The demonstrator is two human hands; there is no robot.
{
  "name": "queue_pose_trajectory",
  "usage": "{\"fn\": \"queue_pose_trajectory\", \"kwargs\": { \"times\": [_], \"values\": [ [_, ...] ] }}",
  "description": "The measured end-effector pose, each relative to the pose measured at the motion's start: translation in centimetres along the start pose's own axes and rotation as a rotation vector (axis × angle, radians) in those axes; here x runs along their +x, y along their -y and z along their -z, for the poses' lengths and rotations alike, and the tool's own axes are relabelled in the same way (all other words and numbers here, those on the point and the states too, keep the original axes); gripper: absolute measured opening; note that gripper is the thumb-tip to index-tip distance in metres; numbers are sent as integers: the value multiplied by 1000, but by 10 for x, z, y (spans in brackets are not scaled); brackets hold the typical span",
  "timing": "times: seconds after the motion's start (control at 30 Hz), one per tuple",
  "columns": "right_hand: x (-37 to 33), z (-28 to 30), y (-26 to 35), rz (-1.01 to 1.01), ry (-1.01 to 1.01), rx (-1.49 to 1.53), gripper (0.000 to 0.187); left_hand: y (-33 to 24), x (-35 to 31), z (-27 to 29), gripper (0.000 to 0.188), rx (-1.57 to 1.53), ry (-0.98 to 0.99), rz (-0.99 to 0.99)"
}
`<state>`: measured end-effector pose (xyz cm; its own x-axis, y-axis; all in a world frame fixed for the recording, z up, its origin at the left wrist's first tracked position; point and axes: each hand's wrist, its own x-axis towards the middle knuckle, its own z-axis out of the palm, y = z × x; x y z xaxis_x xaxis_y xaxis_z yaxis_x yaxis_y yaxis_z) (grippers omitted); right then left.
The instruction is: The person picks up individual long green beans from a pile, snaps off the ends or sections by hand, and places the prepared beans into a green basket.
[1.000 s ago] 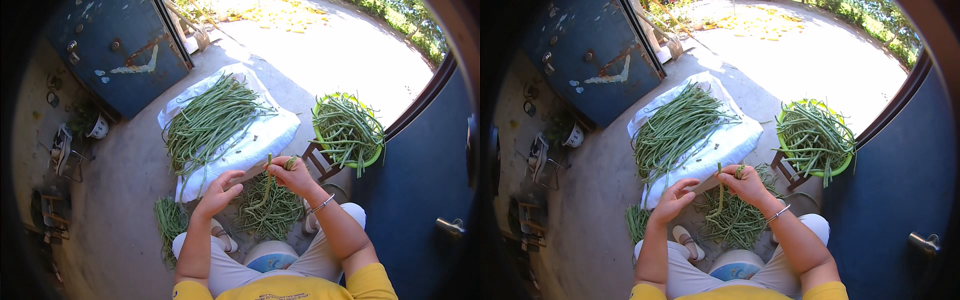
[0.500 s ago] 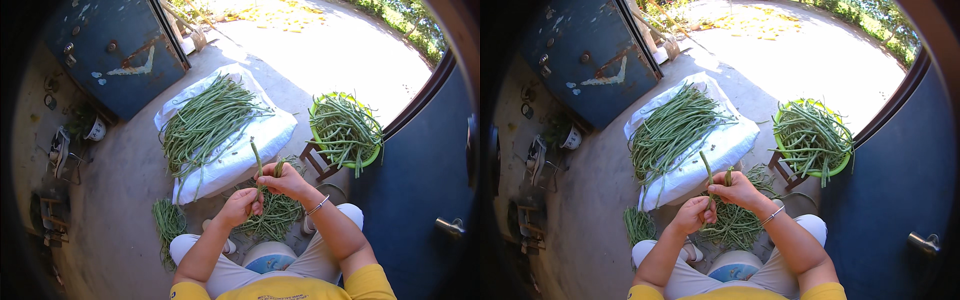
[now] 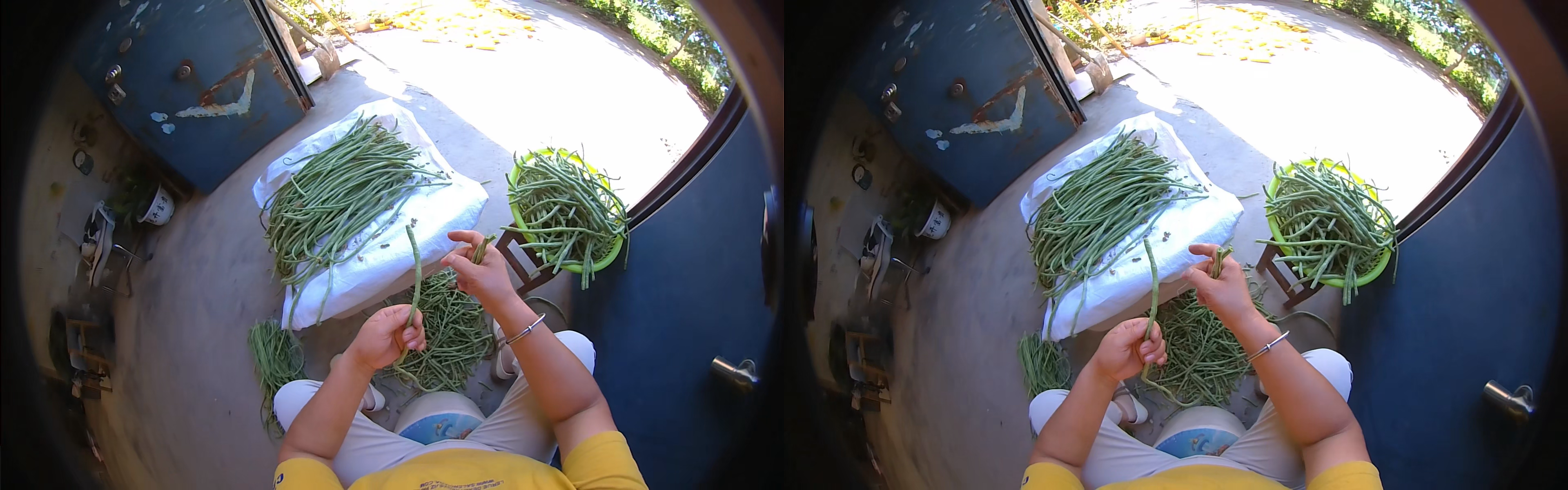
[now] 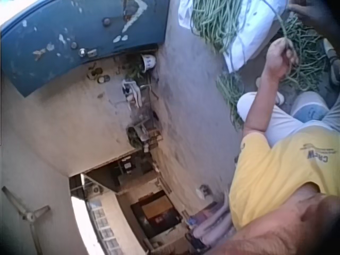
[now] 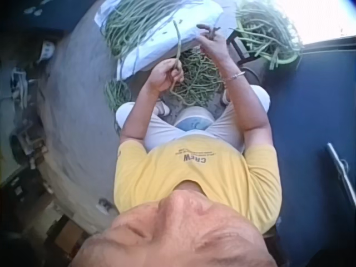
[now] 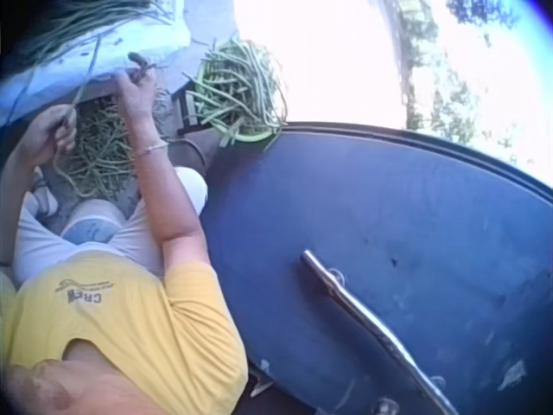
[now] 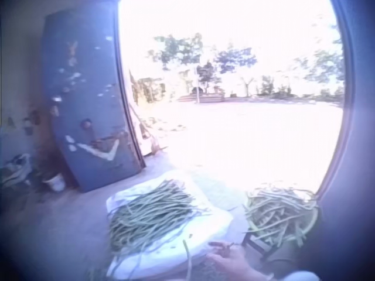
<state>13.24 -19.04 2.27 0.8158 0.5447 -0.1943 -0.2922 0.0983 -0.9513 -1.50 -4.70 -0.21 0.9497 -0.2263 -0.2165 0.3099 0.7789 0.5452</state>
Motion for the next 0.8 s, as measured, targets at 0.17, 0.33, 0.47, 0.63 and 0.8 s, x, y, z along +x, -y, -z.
{"fn": "queue_pose_trajectory", "kwargs": {
  "times": [0.17,0.33,0.47,0.63,0.8],
  "values": [
    [-15,-17,-2,-142,398,-257,21,3,5,3,26,150,-138,-45],
    [-3,-6,8,-13,212,-296,19,2,3,5,25,452,-229,18],
    [4,16,18,-65,191,38,20,-4,-3,8,24,521,-184,95],
    [12,29,22,-63,94,298,25,-10,-11,0,25,419,-128,124],
    [11,27,24,-114,111,380,28,-9,-15,-1,23,408,-152,161]
  ]
}}
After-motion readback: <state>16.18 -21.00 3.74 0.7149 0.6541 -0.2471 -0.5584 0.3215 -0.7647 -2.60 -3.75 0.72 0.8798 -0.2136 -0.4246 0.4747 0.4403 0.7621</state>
